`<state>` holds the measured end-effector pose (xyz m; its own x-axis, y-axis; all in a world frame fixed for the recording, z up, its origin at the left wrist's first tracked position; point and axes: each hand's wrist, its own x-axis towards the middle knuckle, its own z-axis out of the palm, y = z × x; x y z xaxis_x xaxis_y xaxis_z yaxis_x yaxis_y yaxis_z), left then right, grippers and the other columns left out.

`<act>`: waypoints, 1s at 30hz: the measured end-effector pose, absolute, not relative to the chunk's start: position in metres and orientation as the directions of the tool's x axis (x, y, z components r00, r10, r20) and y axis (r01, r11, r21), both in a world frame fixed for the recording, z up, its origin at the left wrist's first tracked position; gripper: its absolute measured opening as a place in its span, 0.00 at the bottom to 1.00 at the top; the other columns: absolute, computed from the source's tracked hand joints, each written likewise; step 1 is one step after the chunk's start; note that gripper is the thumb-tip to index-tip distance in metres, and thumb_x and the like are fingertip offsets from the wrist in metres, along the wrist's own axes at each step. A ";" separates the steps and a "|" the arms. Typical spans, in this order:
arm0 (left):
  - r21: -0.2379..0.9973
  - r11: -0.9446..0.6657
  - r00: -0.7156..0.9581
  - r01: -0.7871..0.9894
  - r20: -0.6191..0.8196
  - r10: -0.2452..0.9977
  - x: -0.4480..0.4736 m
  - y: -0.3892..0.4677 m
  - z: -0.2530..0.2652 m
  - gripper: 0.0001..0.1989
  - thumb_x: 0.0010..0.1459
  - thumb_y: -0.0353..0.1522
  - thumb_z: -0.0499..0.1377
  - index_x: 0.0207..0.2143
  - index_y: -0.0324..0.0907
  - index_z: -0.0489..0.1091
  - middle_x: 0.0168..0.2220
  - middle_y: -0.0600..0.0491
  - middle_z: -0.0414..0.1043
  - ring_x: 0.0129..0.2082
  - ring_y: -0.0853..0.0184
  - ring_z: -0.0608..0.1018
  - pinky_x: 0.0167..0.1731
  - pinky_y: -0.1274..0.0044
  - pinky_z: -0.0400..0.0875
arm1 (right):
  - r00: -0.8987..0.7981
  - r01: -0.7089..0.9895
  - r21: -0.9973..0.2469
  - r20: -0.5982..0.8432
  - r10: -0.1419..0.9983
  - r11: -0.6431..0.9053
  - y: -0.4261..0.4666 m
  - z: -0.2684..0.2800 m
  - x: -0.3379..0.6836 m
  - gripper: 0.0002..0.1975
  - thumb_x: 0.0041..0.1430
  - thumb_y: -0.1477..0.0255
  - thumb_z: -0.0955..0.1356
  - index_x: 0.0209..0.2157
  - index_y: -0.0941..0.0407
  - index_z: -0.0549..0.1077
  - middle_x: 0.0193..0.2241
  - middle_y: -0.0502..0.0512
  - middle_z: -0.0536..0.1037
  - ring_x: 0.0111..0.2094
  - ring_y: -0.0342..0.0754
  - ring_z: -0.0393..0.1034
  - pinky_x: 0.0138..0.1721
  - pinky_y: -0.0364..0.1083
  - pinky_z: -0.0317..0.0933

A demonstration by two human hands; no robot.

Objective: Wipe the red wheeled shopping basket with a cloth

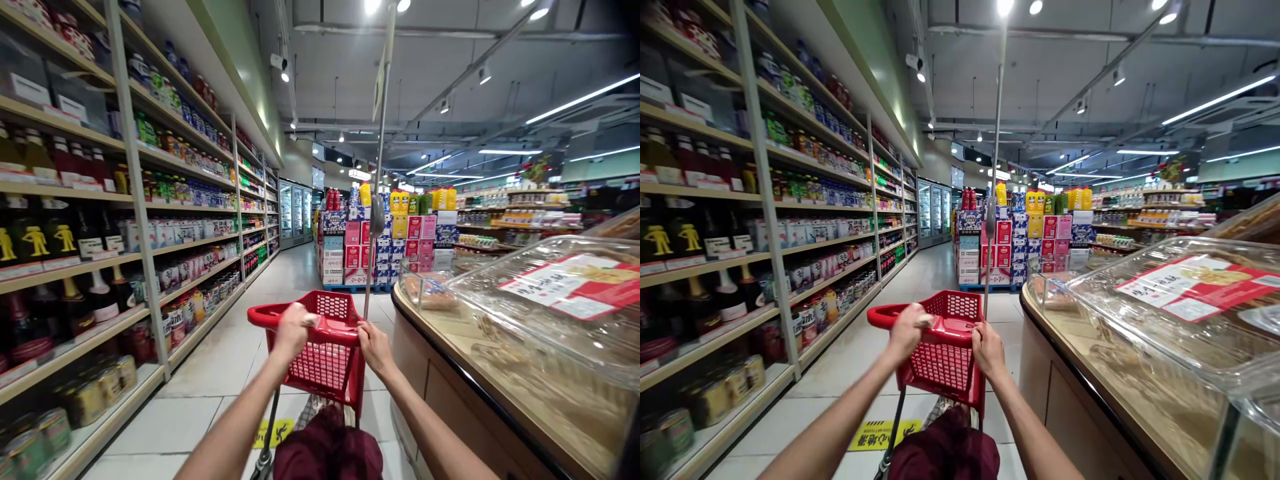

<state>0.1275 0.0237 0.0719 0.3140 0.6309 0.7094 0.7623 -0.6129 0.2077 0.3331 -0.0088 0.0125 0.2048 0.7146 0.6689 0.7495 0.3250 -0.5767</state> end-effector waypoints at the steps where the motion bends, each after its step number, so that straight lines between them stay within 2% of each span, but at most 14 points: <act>1: 0.181 -0.646 0.358 0.741 0.708 0.609 0.142 0.017 0.067 0.12 0.50 0.26 0.48 0.31 0.43 0.70 0.36 0.51 0.72 0.41 0.66 0.71 0.45 0.71 0.65 | 0.231 0.742 -0.590 0.671 0.705 0.319 -0.011 0.011 0.333 0.15 0.54 0.70 0.56 0.25 0.55 0.71 0.37 0.55 0.75 0.41 0.47 0.69 0.44 0.45 0.59; 4: 0.092 -0.715 0.460 0.693 0.707 0.537 0.169 0.004 0.057 0.09 0.51 0.35 0.52 0.33 0.44 0.70 0.41 0.51 0.70 0.47 0.64 0.67 0.50 0.70 0.62 | 0.303 0.709 -0.624 0.690 0.658 0.327 -0.017 0.007 0.332 0.13 0.52 0.68 0.57 0.21 0.55 0.67 0.37 0.57 0.75 0.41 0.48 0.69 0.42 0.45 0.59; 8: 0.101 -0.648 0.380 0.755 0.738 0.558 0.150 0.011 0.063 0.13 0.55 0.30 0.46 0.32 0.44 0.70 0.36 0.51 0.72 0.42 0.66 0.70 0.46 0.69 0.65 | 0.363 0.661 -0.652 0.712 0.602 0.372 -0.023 0.005 0.333 0.12 0.51 0.68 0.58 0.18 0.54 0.64 0.38 0.59 0.75 0.42 0.50 0.67 0.41 0.46 0.59; 10: 0.105 -0.627 0.354 0.772 0.749 0.561 0.149 0.015 0.063 0.14 0.56 0.28 0.44 0.33 0.43 0.70 0.38 0.50 0.71 0.43 0.65 0.70 0.47 0.67 0.64 | 0.391 0.647 -0.666 0.708 0.588 0.371 -0.022 0.005 0.337 0.12 0.50 0.68 0.58 0.17 0.54 0.63 0.38 0.59 0.75 0.42 0.50 0.67 0.40 0.46 0.59; 14: 0.022 -0.701 0.451 0.713 0.751 0.482 0.181 0.010 0.048 0.12 0.57 0.33 0.48 0.38 0.43 0.69 0.46 0.51 0.69 0.51 0.64 0.65 0.52 0.68 0.60 | 0.381 0.638 -0.673 0.698 0.606 0.374 -0.017 0.005 0.348 0.12 0.50 0.68 0.57 0.18 0.55 0.65 0.40 0.58 0.74 0.40 0.49 0.68 0.42 0.46 0.58; 16: -0.016 -0.734 0.497 0.679 0.746 0.443 0.183 0.012 0.045 0.13 0.57 0.33 0.47 0.39 0.43 0.69 0.47 0.51 0.69 0.51 0.65 0.65 0.53 0.68 0.60 | 0.351 0.651 -0.666 0.690 0.633 0.365 -0.017 0.007 0.353 0.13 0.50 0.67 0.57 0.19 0.55 0.66 0.40 0.58 0.74 0.41 0.49 0.68 0.43 0.46 0.58; 18: 0.014 -0.720 0.469 0.694 0.750 0.467 0.169 0.018 0.048 0.14 0.58 0.31 0.45 0.36 0.44 0.69 0.44 0.52 0.71 0.49 0.66 0.67 0.52 0.68 0.61 | 0.305 0.693 -0.642 0.673 0.674 0.327 -0.018 0.014 0.352 0.13 0.51 0.69 0.56 0.20 0.55 0.67 0.40 0.58 0.74 0.42 0.49 0.67 0.42 0.45 0.58; 20: 0.125 -0.606 0.299 0.786 0.781 0.549 0.154 0.025 0.051 0.15 0.57 0.29 0.43 0.35 0.43 0.69 0.41 0.51 0.72 0.47 0.65 0.69 0.51 0.66 0.62 | 0.226 0.761 -0.578 0.661 0.715 0.295 -0.020 0.024 0.343 0.13 0.51 0.73 0.56 0.23 0.55 0.69 0.38 0.56 0.75 0.42 0.48 0.68 0.43 0.45 0.56; 21: 0.140 -0.587 0.273 0.798 0.783 0.558 0.150 0.026 0.051 0.15 0.57 0.29 0.43 0.36 0.42 0.69 0.41 0.50 0.72 0.48 0.64 0.69 0.51 0.64 0.62 | 0.186 0.795 -0.538 0.655 0.733 0.279 -0.020 0.029 0.336 0.13 0.50 0.74 0.56 0.24 0.55 0.70 0.36 0.55 0.76 0.40 0.48 0.68 0.44 0.46 0.55; 24: 0.053 -0.694 0.425 0.718 0.757 0.497 0.152 0.025 0.050 0.14 0.57 0.30 0.45 0.39 0.42 0.68 0.46 0.49 0.69 0.51 0.63 0.66 0.53 0.68 0.60 | 0.132 0.860 -0.456 0.632 0.763 0.229 -0.020 0.039 0.314 0.14 0.52 0.76 0.57 0.26 0.55 0.72 0.28 0.53 0.77 0.33 0.47 0.69 0.44 0.47 0.52; 27: 0.031 -0.737 0.471 0.675 0.751 0.463 0.149 0.025 0.050 0.13 0.57 0.31 0.46 0.39 0.45 0.69 0.47 0.51 0.69 0.51 0.65 0.66 0.53 0.70 0.61 | 0.129 0.863 -0.438 0.673 0.729 0.252 -0.017 0.037 0.302 0.15 0.52 0.78 0.56 0.30 0.55 0.73 0.29 0.52 0.77 0.32 0.44 0.69 0.44 0.45 0.52; 30: 0.129 -0.637 0.301 0.760 0.799 0.521 0.139 0.028 0.049 0.15 0.57 0.29 0.43 0.37 0.44 0.69 0.43 0.50 0.71 0.49 0.64 0.68 0.52 0.63 0.61 | 0.160 0.858 -0.439 0.721 0.674 0.266 -0.015 0.030 0.302 0.17 0.53 0.77 0.56 0.38 0.56 0.72 0.33 0.52 0.77 0.33 0.44 0.69 0.44 0.45 0.52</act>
